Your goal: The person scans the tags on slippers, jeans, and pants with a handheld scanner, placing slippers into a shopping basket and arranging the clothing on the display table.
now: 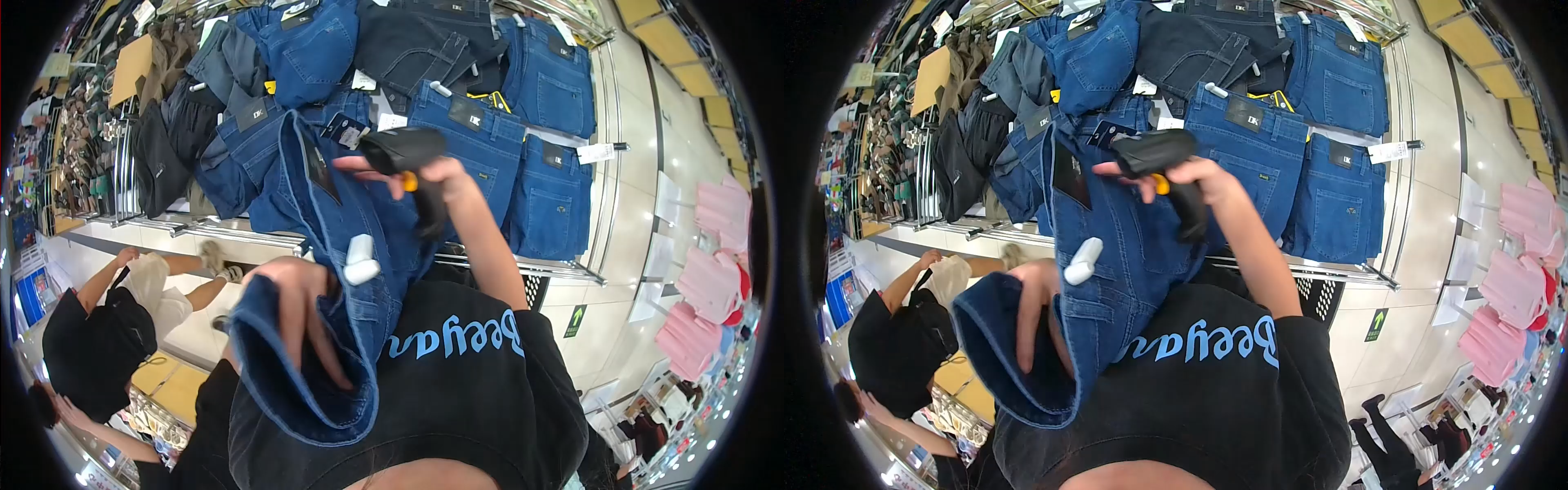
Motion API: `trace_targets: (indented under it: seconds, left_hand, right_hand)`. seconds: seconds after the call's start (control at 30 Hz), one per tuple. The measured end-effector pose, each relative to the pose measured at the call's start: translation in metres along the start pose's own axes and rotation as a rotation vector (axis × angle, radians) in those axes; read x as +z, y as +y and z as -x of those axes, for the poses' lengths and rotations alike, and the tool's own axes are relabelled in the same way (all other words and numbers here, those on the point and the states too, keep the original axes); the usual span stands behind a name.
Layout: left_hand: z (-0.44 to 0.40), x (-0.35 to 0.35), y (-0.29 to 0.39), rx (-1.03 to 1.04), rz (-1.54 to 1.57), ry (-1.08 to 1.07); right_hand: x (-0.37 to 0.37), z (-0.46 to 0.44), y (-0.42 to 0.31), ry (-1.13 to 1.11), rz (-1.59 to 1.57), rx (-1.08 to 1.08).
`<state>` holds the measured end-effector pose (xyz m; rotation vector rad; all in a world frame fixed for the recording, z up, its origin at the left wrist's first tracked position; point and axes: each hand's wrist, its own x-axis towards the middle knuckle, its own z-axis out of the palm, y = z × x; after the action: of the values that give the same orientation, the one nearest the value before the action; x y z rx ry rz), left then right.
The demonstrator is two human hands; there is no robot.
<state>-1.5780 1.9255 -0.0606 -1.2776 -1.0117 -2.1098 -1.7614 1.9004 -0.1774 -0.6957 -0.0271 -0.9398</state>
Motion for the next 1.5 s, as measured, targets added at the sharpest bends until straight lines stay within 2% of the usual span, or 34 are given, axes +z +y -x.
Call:
trace_targets:
  seconds: [0.1, 0.2, 0.33, 0.4, 0.57, 0.67, 0.8, 0.87, 0.9, 0.93, 0.97, 1.03, 1.07, 1.17, 1.2, 1.3, 1.37, 1.4, 1.43, 1.5]
  left_hand:
    - [0.023, 0.001, -0.019, -0.141, 0.161, 0.203]
    - [0.042, 0.022, -0.036, -0.455, 0.555, 0.680]
    - [0.055, 0.033, -0.050, -0.564, 0.795, 0.995]
    - [0.058, 0.031, -0.052, -0.583, 0.804, 1.038]
    - [0.053, 0.021, -0.040, -0.560, 0.668, 0.909]
    - [0.051, 0.018, -0.031, -0.490, 0.422, 0.743]
    - [0.048, 0.017, -0.014, -0.290, 0.042, 0.623]
    - [0.051, 0.022, 0.004, -0.194, -0.221, 0.787]
    - [0.052, 0.025, 0.014, -0.204, -0.429, 0.982]
    - [0.057, 0.028, 0.027, -0.341, -0.689, 1.279]
    - [0.068, 0.031, 0.051, -0.712, -0.950, 1.576]
    - [0.081, 0.006, 0.045, -0.768, -0.859, 1.568]
    - [0.111, 0.004, 0.049, -0.882, -0.817, 1.428]
    - [0.150, 0.007, 0.024, -1.168, -0.655, 1.437]
    - [0.153, 0.010, 0.011, -1.189, -0.615, 1.473]
    - [0.140, 0.000, -0.020, -1.082, -0.547, 1.593]
    - [0.123, -0.021, -0.025, -0.984, -0.514, 1.639]
    - [0.116, -0.034, -0.025, -0.940, -0.488, 1.637]
    - [0.111, -0.043, -0.027, -0.928, -0.472, 1.609]
    - [0.105, -0.054, -0.029, -0.956, -0.463, 1.515]
  right_hand:
    - [-0.006, -0.028, 0.018, 0.034, -0.032, 0.093]
    - [-0.029, -0.042, 0.044, 0.066, -0.148, 0.167]
    - [-0.032, -0.050, 0.059, 0.106, -0.437, 0.151]
    - [-0.034, -0.048, 0.060, 0.086, -0.465, 0.146]
    - [-0.027, -0.034, 0.043, 0.035, -0.410, -0.033]
    - [-0.029, -0.021, 0.036, -0.043, -0.477, -0.119]
    - [-0.009, 0.007, 0.008, -0.138, -0.316, -0.184]
    - [-0.001, 0.017, -0.001, -0.239, -0.268, -0.222]
    - [-0.004, 0.023, -0.002, -0.310, -0.226, -0.229]
    - [-0.001, 0.033, -0.002, -0.285, -0.311, -0.234]
    - [-0.002, 0.043, -0.003, -0.154, -0.319, -0.180]
    - [-0.003, 0.057, -0.001, 0.076, -0.324, -0.118]
    - [0.005, 0.049, 0.004, 0.165, -0.323, -0.144]
    - [0.007, 0.037, 0.025, 0.392, -0.443, -0.155]
    - [0.004, 0.036, 0.029, 0.342, -0.495, -0.172]
    - [0.000, 0.044, 0.030, 0.584, -0.523, -0.063]
    - [-0.003, 0.053, 0.027, 0.620, -0.563, -0.076]
    - [0.000, 0.047, 0.024, 0.741, -0.521, -0.044]
    - [-0.009, 0.050, 0.026, 0.644, -0.573, -0.085]
    - [-0.008, 0.052, 0.027, 0.604, -0.662, -0.094]
